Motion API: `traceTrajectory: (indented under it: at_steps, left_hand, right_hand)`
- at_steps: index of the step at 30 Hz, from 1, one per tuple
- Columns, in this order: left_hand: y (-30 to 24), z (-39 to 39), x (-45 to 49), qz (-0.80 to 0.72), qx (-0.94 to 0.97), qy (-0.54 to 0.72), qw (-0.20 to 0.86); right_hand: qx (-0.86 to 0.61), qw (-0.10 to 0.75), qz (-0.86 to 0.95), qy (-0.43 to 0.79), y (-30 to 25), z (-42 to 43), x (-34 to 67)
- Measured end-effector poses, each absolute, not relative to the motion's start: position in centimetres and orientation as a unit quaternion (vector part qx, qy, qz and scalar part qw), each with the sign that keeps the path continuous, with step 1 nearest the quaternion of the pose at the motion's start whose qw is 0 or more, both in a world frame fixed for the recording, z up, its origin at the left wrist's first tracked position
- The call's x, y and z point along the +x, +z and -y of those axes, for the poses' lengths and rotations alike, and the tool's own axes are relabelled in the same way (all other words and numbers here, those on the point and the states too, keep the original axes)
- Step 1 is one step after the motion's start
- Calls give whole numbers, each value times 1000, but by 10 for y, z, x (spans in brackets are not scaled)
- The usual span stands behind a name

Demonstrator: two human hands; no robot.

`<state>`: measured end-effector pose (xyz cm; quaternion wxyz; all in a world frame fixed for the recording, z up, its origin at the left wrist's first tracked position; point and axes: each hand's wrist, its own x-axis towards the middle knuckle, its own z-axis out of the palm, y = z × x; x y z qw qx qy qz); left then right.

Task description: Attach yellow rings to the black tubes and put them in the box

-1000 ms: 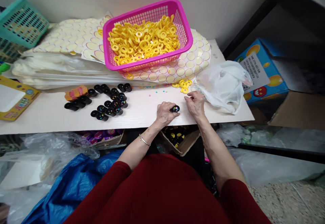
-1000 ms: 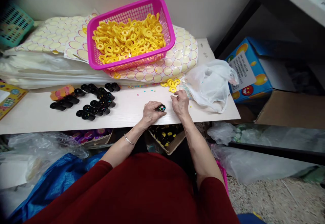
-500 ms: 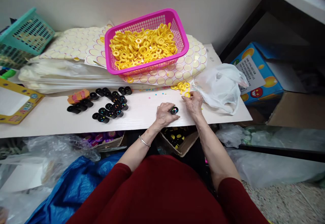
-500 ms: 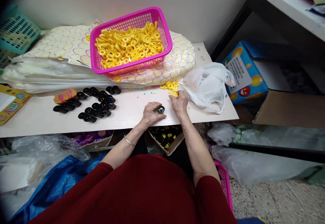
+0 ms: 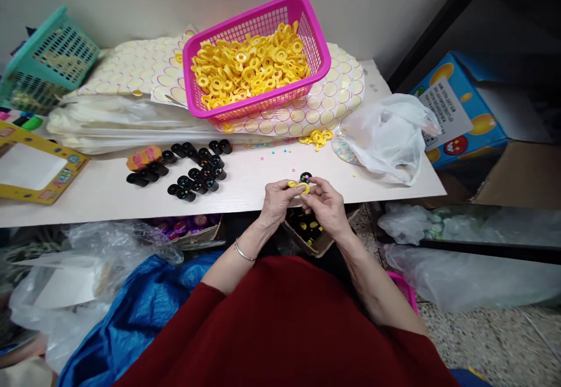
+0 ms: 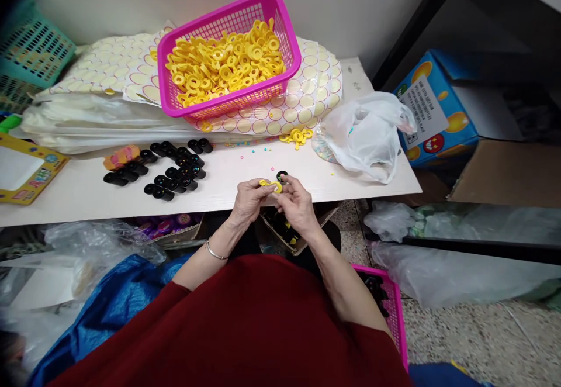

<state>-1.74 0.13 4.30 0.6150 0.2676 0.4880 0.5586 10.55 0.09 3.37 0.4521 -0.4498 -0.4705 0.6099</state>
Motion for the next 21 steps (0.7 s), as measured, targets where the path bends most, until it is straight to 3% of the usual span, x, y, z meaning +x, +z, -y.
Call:
traceTrajectory:
  at_steps: [5, 9, 16, 21]
  left_hand:
    - [44, -20, -16, -509, 237, 555, 614]
    - [41, -32, -11, -508, 255, 592, 572]
    - [19, -41, -11, -583, 262, 563, 525]
    - [19, -42, -9, -547, 297, 567, 540]
  right_hand:
    - [-479, 434, 663, 378, 23, -15, 107]
    - [-494, 408, 722, 263, 22, -33, 113]
    - [-538, 305, 757, 211, 18, -49, 115]
    - [-534, 292, 763, 217, 18, -51, 112]
